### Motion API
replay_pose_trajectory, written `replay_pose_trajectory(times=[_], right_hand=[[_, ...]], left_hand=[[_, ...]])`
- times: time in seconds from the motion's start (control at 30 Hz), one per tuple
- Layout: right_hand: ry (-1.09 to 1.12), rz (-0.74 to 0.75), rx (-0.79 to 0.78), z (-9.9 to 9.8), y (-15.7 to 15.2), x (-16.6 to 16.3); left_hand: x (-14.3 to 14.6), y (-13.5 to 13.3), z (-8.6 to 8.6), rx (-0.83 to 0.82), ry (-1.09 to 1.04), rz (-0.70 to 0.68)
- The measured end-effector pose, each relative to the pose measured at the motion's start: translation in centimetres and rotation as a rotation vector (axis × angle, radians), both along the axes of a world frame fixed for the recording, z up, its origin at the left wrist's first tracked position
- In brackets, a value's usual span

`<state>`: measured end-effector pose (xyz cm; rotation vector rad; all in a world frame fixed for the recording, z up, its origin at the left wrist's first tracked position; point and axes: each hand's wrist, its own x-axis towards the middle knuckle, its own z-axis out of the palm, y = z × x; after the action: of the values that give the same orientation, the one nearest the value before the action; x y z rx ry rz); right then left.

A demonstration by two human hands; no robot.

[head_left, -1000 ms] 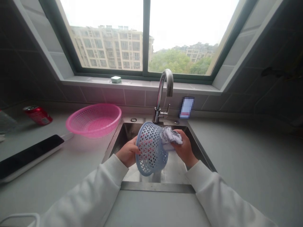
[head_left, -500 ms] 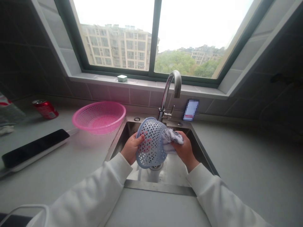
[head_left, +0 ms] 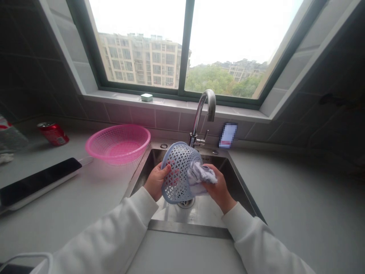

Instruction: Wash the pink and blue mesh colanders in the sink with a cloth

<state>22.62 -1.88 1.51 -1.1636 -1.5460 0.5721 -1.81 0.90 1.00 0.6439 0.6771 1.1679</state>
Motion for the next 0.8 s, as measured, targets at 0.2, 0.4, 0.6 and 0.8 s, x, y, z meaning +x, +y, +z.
replay_pose_trajectory(times=[0.2, 0.4, 0.6, 0.8], right_hand=[[-0.051, -0.298, -0.06, -0.2, 1.4, 1.4], [0.013, -0.082, -0.016, 0.2, 0.1, -0.2], [-0.011, -0.236, -0.048, -0.2, 1.1, 0.9], [0.028, -0.255, -0.01, 0.7, 0.7, 1.9]], left_hand=[[-0.5, 0.1, 0.5, -0.042, -0.004, -0.014], [0.1, 0.0, 0.1, -0.019, -0.008, -0.009], [-0.3, 0.2, 0.0, -0.046, 0.032, -0.092], [0.1, -0.3, 0.5, 0.043, 0.069, -0.173]])
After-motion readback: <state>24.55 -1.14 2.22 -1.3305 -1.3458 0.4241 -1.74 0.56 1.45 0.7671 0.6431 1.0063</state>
